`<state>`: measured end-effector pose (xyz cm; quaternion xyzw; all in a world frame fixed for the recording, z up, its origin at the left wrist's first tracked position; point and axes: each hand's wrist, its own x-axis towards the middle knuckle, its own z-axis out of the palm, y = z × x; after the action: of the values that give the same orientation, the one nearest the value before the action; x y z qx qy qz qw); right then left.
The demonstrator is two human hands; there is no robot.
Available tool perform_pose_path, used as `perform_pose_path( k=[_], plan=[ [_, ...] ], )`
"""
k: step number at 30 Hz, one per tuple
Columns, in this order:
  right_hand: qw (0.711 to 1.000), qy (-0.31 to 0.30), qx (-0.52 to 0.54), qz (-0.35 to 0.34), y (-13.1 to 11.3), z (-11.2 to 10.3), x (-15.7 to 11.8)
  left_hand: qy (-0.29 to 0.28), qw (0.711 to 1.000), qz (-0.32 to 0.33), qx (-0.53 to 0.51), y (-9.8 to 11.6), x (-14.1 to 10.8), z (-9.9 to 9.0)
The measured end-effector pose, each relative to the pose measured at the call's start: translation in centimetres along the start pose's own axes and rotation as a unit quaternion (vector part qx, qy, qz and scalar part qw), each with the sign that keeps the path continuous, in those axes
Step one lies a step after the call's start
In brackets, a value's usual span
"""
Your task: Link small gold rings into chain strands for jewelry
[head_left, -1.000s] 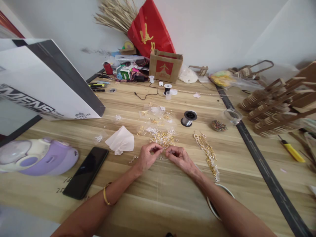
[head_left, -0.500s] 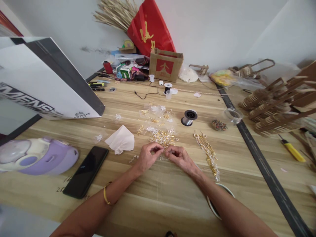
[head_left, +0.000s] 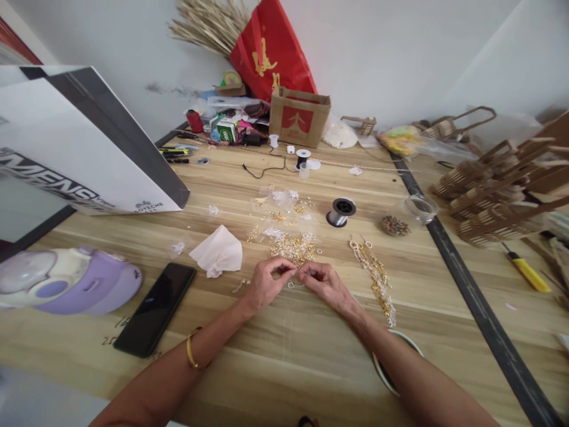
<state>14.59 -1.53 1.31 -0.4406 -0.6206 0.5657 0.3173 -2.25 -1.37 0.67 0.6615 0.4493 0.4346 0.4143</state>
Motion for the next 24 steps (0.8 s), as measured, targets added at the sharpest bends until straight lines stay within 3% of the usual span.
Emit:
perform_pose_path(
  k=[7, 16, 24],
  plan=[
    [1.0, 0.005, -0.005, -0.003, 0.12, -0.05, -0.01, -0.003, 1.0, -0.026, -0.017, 0.23, -0.04, 0.0],
    [1.0, 0.007, -0.016, -0.003, 0.02, -0.02, 0.04, -0.02, 0.983, -0.143, -0.112, 0.18, 0.23, 0.02],
    [0.999, 0.009, -0.027, -0.017, 0.31, -0.01, 0.02, -0.034, 0.977, -0.154, -0.143, -0.21, 0.42, -0.03]
  ],
)
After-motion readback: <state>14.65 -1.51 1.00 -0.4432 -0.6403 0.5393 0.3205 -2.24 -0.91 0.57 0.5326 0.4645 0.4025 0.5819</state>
